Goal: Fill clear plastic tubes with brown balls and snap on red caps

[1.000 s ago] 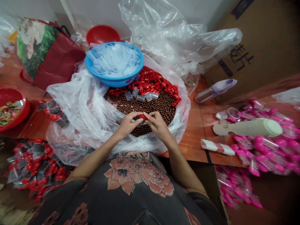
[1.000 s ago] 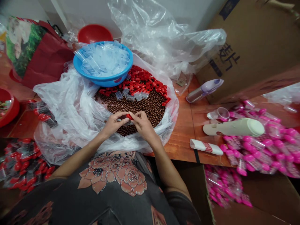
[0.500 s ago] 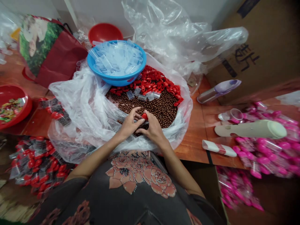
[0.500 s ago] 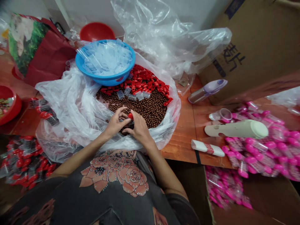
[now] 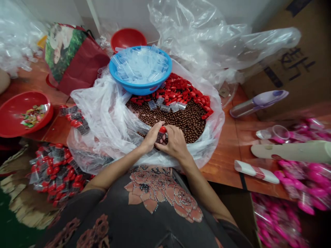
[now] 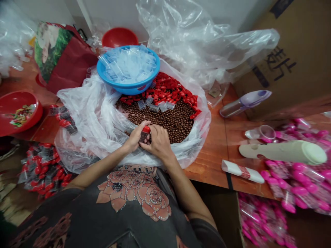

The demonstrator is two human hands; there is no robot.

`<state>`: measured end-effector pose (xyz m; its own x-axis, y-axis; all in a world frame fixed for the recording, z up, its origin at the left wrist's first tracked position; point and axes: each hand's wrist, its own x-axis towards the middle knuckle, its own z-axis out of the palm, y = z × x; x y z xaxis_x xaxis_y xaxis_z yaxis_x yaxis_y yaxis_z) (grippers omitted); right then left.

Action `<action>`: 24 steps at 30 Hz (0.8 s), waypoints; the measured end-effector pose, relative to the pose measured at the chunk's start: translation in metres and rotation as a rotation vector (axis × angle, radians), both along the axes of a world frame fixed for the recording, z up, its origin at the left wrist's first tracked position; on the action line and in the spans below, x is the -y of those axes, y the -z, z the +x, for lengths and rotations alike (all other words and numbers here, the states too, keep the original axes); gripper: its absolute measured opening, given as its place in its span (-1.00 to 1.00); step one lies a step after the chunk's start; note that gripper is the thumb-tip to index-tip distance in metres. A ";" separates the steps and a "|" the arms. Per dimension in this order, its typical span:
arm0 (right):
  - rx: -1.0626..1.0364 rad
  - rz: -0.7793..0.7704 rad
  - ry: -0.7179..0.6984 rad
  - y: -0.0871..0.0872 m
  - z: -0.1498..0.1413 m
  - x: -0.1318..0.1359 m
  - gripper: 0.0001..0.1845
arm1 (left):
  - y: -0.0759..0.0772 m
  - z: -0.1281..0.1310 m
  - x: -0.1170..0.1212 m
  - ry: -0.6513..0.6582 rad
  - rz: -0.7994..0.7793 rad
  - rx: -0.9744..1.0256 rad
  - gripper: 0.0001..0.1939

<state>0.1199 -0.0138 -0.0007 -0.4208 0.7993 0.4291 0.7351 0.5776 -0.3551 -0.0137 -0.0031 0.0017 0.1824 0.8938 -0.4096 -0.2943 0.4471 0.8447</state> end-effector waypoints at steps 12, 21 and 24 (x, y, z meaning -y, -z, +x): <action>0.159 0.146 -0.174 -0.001 0.000 -0.009 -0.39 | -0.009 -0.009 0.014 0.041 -0.133 0.229 -0.49; 0.065 -0.075 -0.107 0.010 -0.005 -0.005 -0.09 | -0.047 -0.158 -0.013 -0.512 0.557 -0.633 -0.51; 0.026 -0.111 -0.095 0.022 0.003 -0.006 -0.28 | -0.059 -0.257 -0.028 -0.724 0.530 -1.228 -0.56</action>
